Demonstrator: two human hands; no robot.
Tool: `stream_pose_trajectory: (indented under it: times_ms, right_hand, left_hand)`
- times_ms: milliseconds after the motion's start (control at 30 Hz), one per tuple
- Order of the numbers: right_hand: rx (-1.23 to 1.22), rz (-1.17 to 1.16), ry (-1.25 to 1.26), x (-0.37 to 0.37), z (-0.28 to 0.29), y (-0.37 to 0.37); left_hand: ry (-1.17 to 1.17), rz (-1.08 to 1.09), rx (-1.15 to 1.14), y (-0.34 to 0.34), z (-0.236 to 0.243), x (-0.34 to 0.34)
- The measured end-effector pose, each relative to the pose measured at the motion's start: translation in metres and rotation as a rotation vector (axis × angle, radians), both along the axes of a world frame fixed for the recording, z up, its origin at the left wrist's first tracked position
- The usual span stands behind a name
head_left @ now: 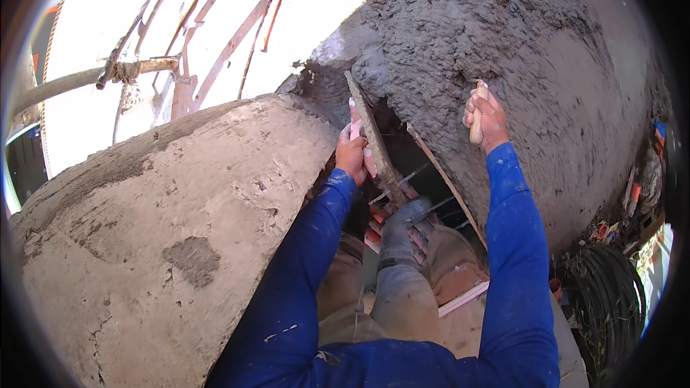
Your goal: The person applies wet cement to a wall using a trowel and smooths it with a float. They repeatedly scoop cement from a hawk and spread it over the surface, working around a window opening.
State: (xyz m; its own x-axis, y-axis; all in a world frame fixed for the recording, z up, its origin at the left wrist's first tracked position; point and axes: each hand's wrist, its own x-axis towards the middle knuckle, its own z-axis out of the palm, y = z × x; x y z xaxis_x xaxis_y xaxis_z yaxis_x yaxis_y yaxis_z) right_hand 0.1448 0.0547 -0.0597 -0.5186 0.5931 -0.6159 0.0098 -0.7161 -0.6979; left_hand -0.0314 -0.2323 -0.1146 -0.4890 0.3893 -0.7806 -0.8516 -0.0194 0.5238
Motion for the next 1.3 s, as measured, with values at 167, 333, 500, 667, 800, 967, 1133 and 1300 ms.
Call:
stream_pose_trajectory:
  times_ms: [167,333,500,667,800,967,1133,1300]
  right_hand:
    - [0.023,-0.003,-0.016,0.014,0.002,-0.009]
    - [0.041,0.014,-0.015,0.025,0.003,-0.018]
    - [0.052,0.014,-0.004,0.031,0.0,-0.024]
    - [0.099,0.037,-0.021,0.038,-0.001,-0.036]
    - [0.133,0.081,-0.092,0.049,0.011,-0.046]
    - [0.163,0.156,-0.125,0.065,0.034,-0.058]
    - [0.18,0.266,-0.149,0.065,0.059,-0.082]
    - [0.125,0.378,-0.155,0.052,0.089,-0.115]
  left_hand:
    - [0.07,-0.04,-0.078,-0.008,0.011,0.011]
    - [0.187,-0.223,-0.256,-0.037,0.014,0.042]
    - [0.205,-0.43,-0.298,-0.085,0.018,0.076]
    - [0.15,-0.544,-0.331,-0.117,0.007,0.089]
    - [0.197,-0.628,-0.35,-0.123,-0.005,0.087]
    - [0.223,-0.613,-0.32,-0.123,-0.011,0.092]
    - [0.232,-0.641,-0.324,-0.138,-0.01,0.094]
    - [0.127,-0.678,-0.403,-0.148,0.029,0.095]
